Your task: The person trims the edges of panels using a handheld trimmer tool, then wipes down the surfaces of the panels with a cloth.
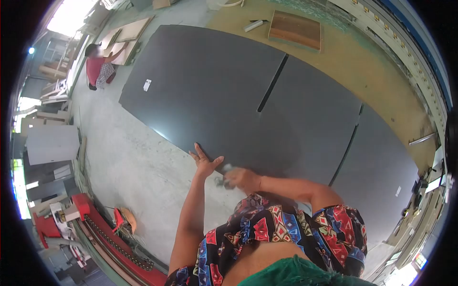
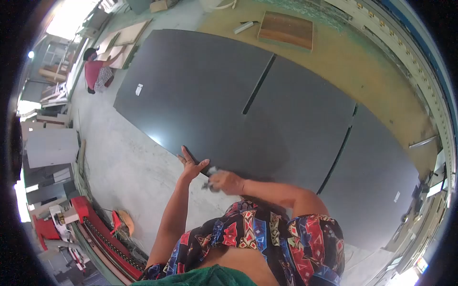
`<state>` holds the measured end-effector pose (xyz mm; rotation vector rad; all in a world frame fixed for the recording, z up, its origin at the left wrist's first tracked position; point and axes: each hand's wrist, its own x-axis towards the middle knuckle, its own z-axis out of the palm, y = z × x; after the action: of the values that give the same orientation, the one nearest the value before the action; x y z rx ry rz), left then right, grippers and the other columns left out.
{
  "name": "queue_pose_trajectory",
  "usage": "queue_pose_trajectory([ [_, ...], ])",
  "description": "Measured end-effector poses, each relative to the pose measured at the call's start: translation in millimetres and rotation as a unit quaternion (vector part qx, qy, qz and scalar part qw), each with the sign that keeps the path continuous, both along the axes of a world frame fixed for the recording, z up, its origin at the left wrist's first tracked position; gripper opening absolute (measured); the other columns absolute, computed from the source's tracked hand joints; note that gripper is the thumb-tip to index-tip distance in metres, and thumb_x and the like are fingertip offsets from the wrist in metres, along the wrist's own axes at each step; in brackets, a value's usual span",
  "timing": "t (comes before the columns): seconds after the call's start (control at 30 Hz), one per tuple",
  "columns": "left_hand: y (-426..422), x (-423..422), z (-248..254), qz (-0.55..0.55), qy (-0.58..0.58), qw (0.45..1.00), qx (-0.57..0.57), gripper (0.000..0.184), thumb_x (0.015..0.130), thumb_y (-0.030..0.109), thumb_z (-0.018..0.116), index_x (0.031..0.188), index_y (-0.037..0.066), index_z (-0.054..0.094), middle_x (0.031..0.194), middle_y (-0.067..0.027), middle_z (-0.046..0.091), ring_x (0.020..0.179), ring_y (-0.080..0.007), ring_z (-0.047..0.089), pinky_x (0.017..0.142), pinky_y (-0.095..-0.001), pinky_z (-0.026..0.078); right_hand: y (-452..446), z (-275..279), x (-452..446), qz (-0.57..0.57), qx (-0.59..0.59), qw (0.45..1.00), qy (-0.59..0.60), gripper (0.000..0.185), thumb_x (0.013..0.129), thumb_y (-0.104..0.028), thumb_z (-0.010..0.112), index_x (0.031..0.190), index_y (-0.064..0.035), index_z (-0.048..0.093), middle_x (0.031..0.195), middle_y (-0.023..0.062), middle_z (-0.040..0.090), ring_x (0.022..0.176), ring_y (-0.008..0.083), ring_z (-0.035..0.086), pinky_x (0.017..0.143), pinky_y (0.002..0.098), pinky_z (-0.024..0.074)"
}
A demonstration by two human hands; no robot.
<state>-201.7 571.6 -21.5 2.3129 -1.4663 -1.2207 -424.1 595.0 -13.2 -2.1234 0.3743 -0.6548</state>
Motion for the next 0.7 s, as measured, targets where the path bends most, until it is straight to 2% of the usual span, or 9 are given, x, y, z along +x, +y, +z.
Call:
queue_pose_trajectory([
  [0.13,2.0,-0.9,6.1,0.015,0.021,1.0,-0.004,0.139,0.063,0.059,0.077,0.142,0.005,-0.023,0.143,-0.036,-0.024,0.133,-0.0487,-0.026,0.113,-0.0473,0.006,-88.6,-5.1,-56.3,-0.293,-0.141,0.939,0.115,0.034,0.09,-0.013,0.044,0.12,-0.0012,0.055,0.124,0.0143,0.057,0.118,0.0305,0.052,0.103,0.041,0.0378],
  [0.17,2.8,-1.3,6.0,0.016,0.02,1.0,-0.004,0.139,0.063,0.059,0.077,0.142,0.005,-0.023,0.143,-0.036,-0.024,0.133,-0.0487,-0.026,0.113,-0.0473,0.006,-120.4,-28.4,-81.3,-0.345,-0.093,0.934,0.032,0.034,0.093,-0.016,0.043,0.123,-0.003,0.054,0.125,0.0126,0.057,0.122,0.028,0.048,0.104,0.0374,0.0359],
  [0.23,3.7,-1.7,5.2,0.009,0.018,1.0,-0.001,0.14,0.062,0.061,0.077,0.142,0.006,-0.024,0.143,-0.0357,-0.025,0.133,-0.0489,-0.026,0.113,-0.0476,0.007,-181.0,-44.0,-142.9,-0.464,-0.064,0.882,0.049,0.034,0.09,-0.009,0.052,0.123,-0.0034,0.056,0.125,0.0142,0.057,0.12,0.0296,0.05,0.102,0.0362,0.0371],
  [0.27,4.1,-2.6,4.7,0.011,0.016,1.0,0.0,0.14,0.062,0.061,0.077,0.142,0.006,-0.024,0.143,-0.0357,-0.025,0.133,-0.0489,-0.026,0.113,-0.0476,0.007,-198.5,-22.0,-163.2,-0.57,-0.161,0.804,0.048,0.035,0.083,-0.001,0.053,0.116,-0.0081,0.06,0.114,0.0174,0.059,0.108,0.0354,0.054,0.094,0.0414,0.0435],
  [0.3,4.4,-3.3,4.3,0.012,0.023,1.0,-0.002,0.14,0.062,0.061,0.077,0.142,0.006,-0.024,0.143,-0.0358,-0.025,0.133,-0.0488,-0.026,0.113,-0.0475,0.007,-215.1,-17.1,-184.6,-0.638,-0.121,0.755,0.089,0.038,0.082,-0.002,0.055,0.119,-0.0094,0.059,0.114,0.0184,0.059,0.109,0.0361,0.054,0.092,0.0429,0.0441],
  [0.4,6.0,-8.8,11.6,0.019,0.024,1.0,0.004,0.14,0.062,0.062,0.077,0.142,0.006,-0.024,0.142,-0.036,-0.027,0.134,-0.0486,-0.025,0.113,-0.0472,0.008,-257.2,-45.3,-253.5,-0.699,-0.109,0.654,0.268,0.042,0.083,-0.012,0.057,0.125,-0.0197,0.056,0.13,0.0156,0.05,0.119,0.0368,0.047,0.1,0.0503,0.0341],
  [0.43,5.8,-10.9,13.8,0.02,0.024,1.0,0.005,0.14,0.062,0.062,0.077,0.142,0.006,-0.024,0.142,-0.0362,-0.027,0.134,-0.0484,-0.025,0.113,-0.047,0.009,-266.8,-46.3,-252.1,-0.696,-0.106,0.658,0.268,0.042,0.083,-0.012,0.057,0.125,-0.0197,0.056,0.13,0.0156,0.05,0.119,0.0368,0.047,0.1,0.0503,0.0341],
  [0.5,6.5,-13.8,15.5,0.02,0.031,0.999,0.002,0.139,0.064,0.06,0.076,0.142,0.006,-0.025,0.145,-0.0324,-0.026,0.132,-0.0464,-0.03,0.112,-0.0497,0.005,-285.0,-46.1,-249.2,-0.776,-0.092,0.549,0.297,0.045,0.083,-0.015,0.055,0.128,-0.0223,0.054,0.133,0.0122,0.047,0.121,0.0336,0.045,0.101,0.0504,0.0321],
  [0.7,8.8,-17.5,19.8,0.015,0.044,0.999,-0.004,0.137,0.067,0.059,0.076,0.141,0.005,-0.026,0.149,-0.0256,-0.022,0.131,-0.0443,-0.034,0.111,-0.0525,0.0,-350.6,-39.6,-200.2,-0.699,0.059,0.684,0.201,0.042,0.082,-0.02,0.052,0.123,-0.0241,0.059,0.132,0.0135,0.05,0.124,0.0335,0.044,0.104,0.0451,0.0328],
])
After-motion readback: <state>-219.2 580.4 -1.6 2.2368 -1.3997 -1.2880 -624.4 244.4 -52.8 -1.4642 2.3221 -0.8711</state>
